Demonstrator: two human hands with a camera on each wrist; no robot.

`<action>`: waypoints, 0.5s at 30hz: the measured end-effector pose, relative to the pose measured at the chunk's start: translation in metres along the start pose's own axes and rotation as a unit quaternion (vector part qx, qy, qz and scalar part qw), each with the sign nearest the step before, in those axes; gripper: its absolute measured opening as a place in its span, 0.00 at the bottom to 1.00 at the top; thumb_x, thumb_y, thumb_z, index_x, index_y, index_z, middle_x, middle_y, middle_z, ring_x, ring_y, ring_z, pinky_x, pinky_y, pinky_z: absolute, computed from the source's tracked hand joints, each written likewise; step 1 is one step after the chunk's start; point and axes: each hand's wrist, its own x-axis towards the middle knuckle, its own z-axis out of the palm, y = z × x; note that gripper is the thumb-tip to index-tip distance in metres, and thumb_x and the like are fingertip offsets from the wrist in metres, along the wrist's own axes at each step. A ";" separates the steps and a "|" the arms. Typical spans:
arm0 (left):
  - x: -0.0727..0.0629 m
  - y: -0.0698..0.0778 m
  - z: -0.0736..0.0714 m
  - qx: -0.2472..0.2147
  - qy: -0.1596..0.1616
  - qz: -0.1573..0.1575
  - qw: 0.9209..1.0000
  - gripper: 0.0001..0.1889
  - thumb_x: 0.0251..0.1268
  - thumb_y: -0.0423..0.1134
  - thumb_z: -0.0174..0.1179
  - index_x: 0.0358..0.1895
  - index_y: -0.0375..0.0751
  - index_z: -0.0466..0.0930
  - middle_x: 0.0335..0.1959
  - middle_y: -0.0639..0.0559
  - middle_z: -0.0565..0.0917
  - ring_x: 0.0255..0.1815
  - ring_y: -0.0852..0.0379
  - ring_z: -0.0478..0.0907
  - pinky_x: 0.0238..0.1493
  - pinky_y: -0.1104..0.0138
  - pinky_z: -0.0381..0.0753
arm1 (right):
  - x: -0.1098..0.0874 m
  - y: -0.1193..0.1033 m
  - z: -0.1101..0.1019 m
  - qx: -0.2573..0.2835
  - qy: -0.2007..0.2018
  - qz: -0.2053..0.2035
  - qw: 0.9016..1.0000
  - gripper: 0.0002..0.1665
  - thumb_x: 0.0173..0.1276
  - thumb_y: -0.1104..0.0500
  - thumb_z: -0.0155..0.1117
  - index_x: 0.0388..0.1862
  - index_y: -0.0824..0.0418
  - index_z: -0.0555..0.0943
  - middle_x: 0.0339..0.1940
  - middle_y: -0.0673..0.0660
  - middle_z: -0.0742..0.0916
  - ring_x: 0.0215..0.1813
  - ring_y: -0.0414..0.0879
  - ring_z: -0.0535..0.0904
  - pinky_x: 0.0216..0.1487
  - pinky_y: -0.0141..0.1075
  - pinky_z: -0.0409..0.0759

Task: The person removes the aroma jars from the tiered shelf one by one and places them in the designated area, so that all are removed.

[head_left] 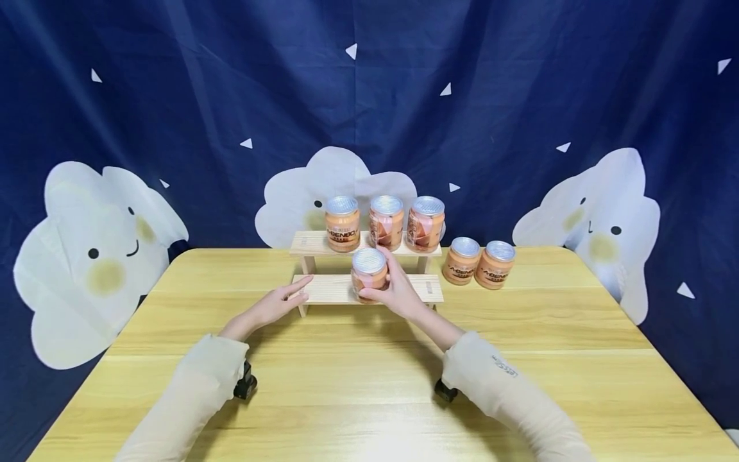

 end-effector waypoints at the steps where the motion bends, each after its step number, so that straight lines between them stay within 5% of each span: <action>1: 0.000 0.000 0.000 -0.001 0.000 0.000 1.000 0.29 0.70 0.50 0.44 0.70 0.43 0.54 0.70 0.45 0.58 0.67 0.40 0.57 0.65 0.46 0.54 | -0.002 0.006 -0.004 -0.009 0.004 0.001 1.000 0.52 0.49 0.67 0.72 0.68 0.65 0.53 0.60 0.68 0.71 0.61 0.58 0.68 0.61 0.50 0.65; 8: 0.001 -0.001 0.001 -0.008 -0.006 -0.004 1.000 0.30 0.70 0.51 0.44 0.71 0.43 0.53 0.70 0.44 0.57 0.67 0.40 0.56 0.65 0.46 0.53 | -0.019 0.014 -0.035 -0.018 0.023 0.010 1.000 0.52 0.49 0.70 0.71 0.68 0.66 0.52 0.59 0.69 0.70 0.58 0.60 0.68 0.54 0.50 0.71; 15: 0.001 -0.002 0.001 -0.009 -0.004 0.006 1.000 0.30 0.71 0.50 0.44 0.71 0.42 0.52 0.70 0.44 0.56 0.67 0.39 0.56 0.65 0.46 0.52 | -0.035 -0.014 -0.063 -0.012 0.021 0.037 0.999 0.50 0.50 0.75 0.67 0.67 0.72 0.50 0.59 0.73 0.68 0.57 0.61 0.67 0.52 0.50 0.71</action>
